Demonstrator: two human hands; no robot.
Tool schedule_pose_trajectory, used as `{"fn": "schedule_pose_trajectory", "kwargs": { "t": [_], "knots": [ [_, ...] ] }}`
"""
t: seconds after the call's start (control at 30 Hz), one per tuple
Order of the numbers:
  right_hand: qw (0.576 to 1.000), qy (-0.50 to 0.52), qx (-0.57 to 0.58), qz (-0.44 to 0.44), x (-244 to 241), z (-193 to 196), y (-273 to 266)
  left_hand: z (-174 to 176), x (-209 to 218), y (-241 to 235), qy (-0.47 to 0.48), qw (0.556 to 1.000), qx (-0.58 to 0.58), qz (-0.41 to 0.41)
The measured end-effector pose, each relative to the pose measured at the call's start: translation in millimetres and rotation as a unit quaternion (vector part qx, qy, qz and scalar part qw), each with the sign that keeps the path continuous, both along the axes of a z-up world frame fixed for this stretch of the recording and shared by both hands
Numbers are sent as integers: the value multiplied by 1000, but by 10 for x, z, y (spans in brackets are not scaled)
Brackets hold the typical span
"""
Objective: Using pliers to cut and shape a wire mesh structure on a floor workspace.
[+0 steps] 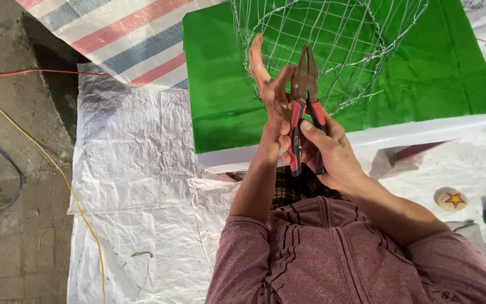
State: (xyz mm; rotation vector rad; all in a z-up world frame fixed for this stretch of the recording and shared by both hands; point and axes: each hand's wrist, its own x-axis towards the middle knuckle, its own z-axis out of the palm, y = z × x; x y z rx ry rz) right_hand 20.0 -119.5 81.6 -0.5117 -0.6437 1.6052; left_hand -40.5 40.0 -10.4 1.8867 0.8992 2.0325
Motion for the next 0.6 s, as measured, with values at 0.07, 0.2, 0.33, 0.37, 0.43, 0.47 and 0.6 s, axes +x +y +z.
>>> {"fn": "schedule_pose_trajectory", "kwargs": {
  "t": [0.07, 0.2, 0.33, 0.37, 0.43, 0.47, 0.6],
  "knots": [
    [1000, -18, 3, -8, -9, -24, 10, 2, -3, 5, 1, 1000, 2, 5],
    [1000, 6, -1, -10, -4, -21, 5, -50, 6, 51, -7, 1000, 11, 4],
    [991, 54, -120, 20, 97, -86, -44, -112, 30, 111, -1, 999, 33, 26],
    [991, 54, -120, 19, 90, -82, -47, -83, 32, 91, -1, 999, 33, 26],
    [993, 59, -91, 44, 68, -71, -45, -19, 25, 57, -10, 999, 42, 27],
    [993, 59, -90, 44, 77, -99, -40, 3, 9, 37, -10, 999, 42, 28],
    [993, 44, -110, 14, 76, -203, -42, 15, -26, -3, -2, 1000, 24, -6]
  ]
}}
